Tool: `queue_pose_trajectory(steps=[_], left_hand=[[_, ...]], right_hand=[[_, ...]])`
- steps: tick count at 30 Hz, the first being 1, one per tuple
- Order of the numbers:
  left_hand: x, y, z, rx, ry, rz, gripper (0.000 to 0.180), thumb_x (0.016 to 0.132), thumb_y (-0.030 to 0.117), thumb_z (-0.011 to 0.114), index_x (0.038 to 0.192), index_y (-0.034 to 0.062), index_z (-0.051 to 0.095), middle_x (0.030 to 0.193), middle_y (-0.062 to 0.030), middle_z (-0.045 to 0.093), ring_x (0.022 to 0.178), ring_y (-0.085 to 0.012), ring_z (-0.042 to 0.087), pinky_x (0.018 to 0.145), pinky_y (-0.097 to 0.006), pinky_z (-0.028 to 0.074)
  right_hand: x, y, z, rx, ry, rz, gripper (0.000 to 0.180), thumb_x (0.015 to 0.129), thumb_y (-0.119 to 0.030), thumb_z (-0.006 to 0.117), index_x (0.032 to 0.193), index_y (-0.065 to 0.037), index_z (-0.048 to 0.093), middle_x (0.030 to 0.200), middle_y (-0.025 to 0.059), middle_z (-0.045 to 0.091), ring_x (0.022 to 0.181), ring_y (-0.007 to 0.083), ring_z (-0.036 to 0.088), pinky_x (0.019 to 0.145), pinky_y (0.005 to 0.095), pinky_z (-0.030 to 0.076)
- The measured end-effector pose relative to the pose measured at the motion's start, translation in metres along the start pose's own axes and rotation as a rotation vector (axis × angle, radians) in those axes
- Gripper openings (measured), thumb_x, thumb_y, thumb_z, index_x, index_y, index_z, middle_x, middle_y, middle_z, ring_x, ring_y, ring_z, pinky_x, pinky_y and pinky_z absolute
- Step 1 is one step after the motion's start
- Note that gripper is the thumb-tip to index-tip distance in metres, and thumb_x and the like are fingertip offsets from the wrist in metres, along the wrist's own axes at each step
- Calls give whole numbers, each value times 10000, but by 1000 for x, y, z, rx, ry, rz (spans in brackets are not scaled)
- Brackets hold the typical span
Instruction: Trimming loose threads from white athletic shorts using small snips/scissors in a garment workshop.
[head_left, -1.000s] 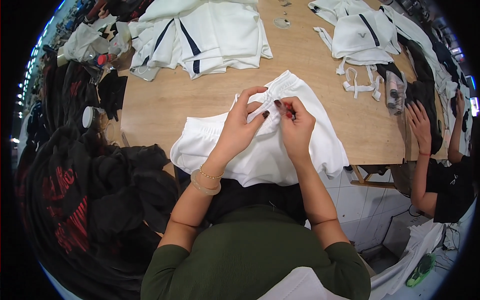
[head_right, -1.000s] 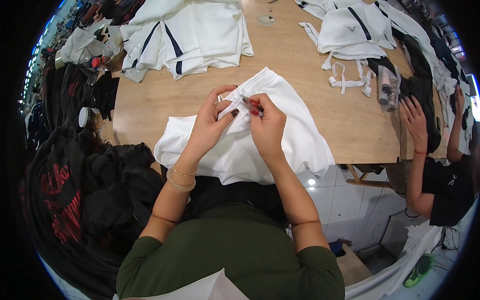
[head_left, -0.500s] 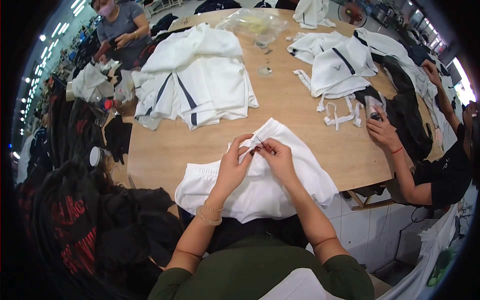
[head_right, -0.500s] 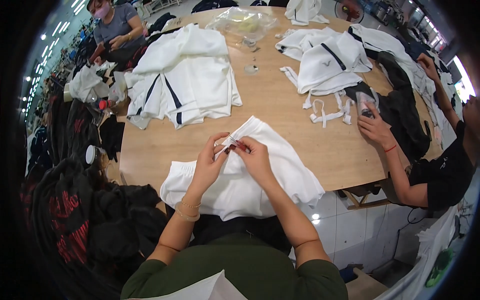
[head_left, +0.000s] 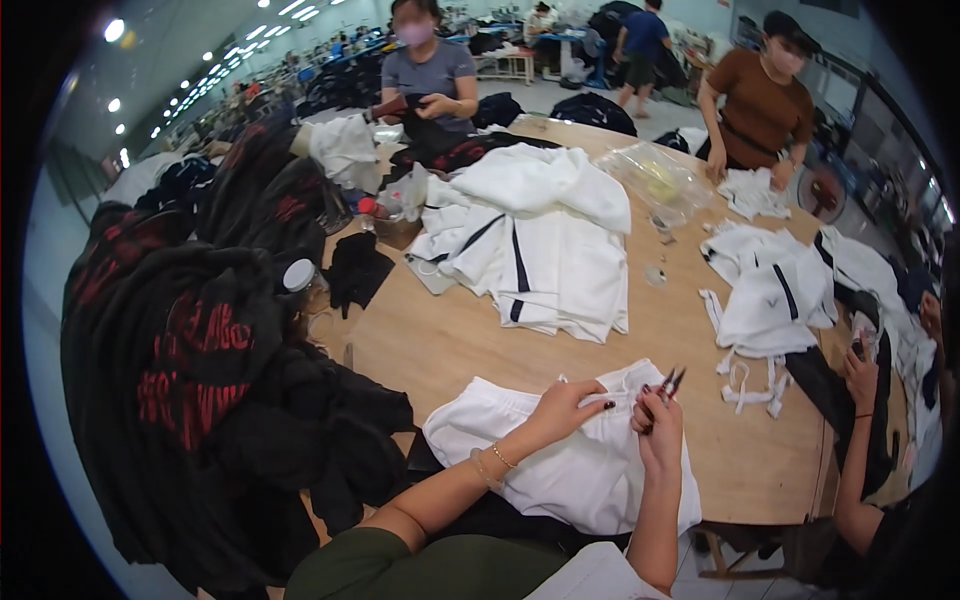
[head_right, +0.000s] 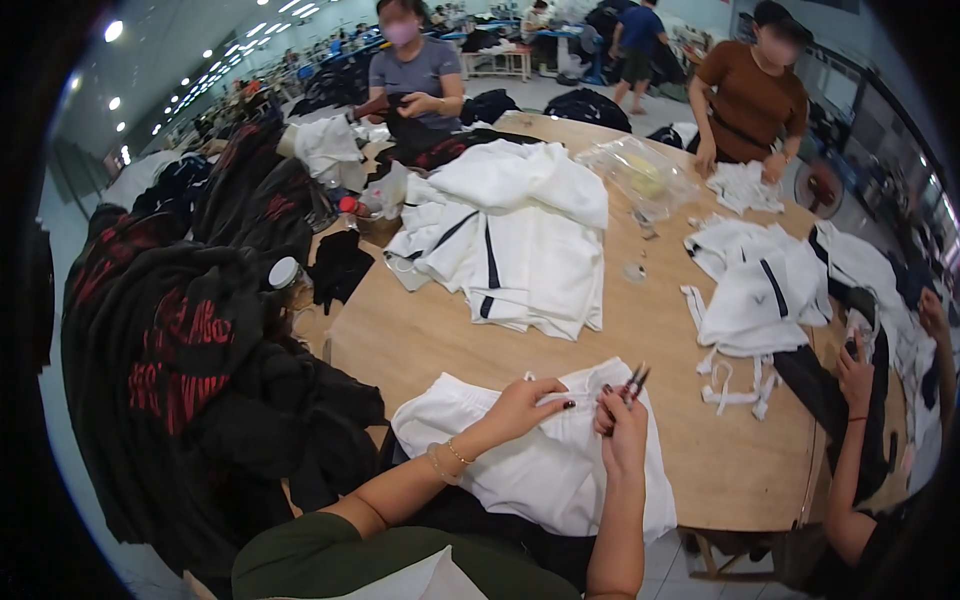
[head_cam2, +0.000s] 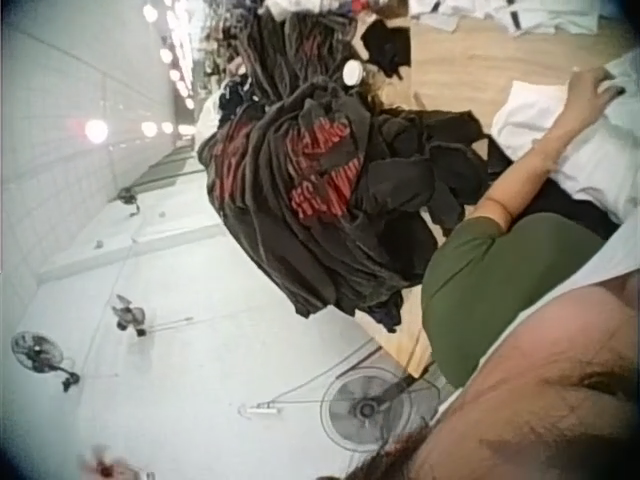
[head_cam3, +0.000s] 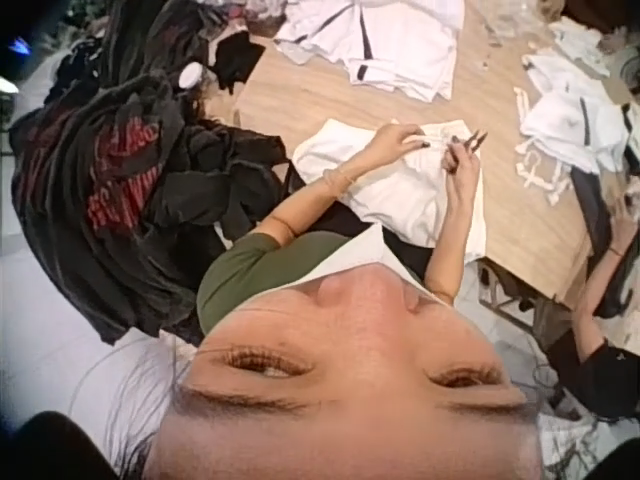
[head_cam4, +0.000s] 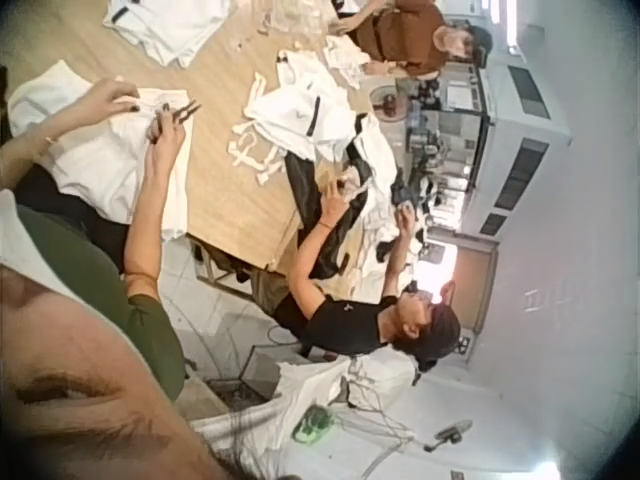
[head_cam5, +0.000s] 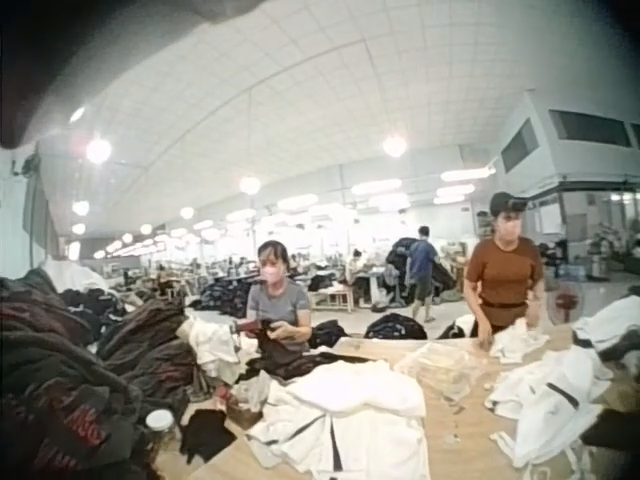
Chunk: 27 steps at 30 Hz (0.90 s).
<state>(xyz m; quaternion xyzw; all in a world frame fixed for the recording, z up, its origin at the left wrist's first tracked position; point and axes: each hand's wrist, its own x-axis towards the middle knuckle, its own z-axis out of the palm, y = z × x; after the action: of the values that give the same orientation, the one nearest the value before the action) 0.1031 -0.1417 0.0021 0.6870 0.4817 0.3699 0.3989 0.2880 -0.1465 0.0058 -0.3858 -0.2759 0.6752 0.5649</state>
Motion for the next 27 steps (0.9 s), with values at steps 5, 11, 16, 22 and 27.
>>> queue_pose_trajectory(steps=[5, 11, 16, 22, 27], left_hand=[[-5, -5, -14, 33, 4, -28, 224, 835, 207, 632, 927, 2, 641, 738, -121, 630, 649, -155, 559, 627, -287, 443], [-2, 40, -44, -117, -297, 45, 262, 832, 234, 620, 948, 0, 646, 743, -115, 637, 671, -131, 557, 652, -274, 440], [3, 55, -87, -27, -403, 122, 310, 803, 273, 629, 890, -24, 644, 722, -143, 629, 643, -150, 548, 614, -292, 435], [-22, 48, -162, 70, -639, 24, 297, 814, 265, 650, 864, -28, 647, 701, -93, 623, 639, -121, 525, 612, -278, 434], [-55, 85, -244, 215, -366, 27, 249, 777, 229, 683, 823, -14, 653, 691, -72, 616, 650, -126, 525, 631, -262, 435]], right_hand=[[4, -19, -8, 166, 88, -166, 43, 864, -53, 530, 883, -35, 564, 652, -15, 473, 455, 43, 298, 419, 204, 215], [7, -33, 4, -560, -429, 252, 177, 845, -2, 476, 970, -9, 600, 640, -46, 435, 499, 36, 335, 439, 207, 256], [13, -73, 2, -742, -692, 453, 135, 883, -81, 542, 997, -12, 564, 623, -51, 438, 510, 35, 354, 447, 201, 284], [-13, -163, -18, -931, -641, 550, 171, 865, -73, 579, 1017, 5, 593, 671, -37, 491, 525, 26, 369, 445, 192, 280], [-65, -231, -30, -912, -204, 0, 133, 754, -31, 599, 882, -8, 569, 765, 57, 590, 546, 62, 468, 432, 186, 328]])
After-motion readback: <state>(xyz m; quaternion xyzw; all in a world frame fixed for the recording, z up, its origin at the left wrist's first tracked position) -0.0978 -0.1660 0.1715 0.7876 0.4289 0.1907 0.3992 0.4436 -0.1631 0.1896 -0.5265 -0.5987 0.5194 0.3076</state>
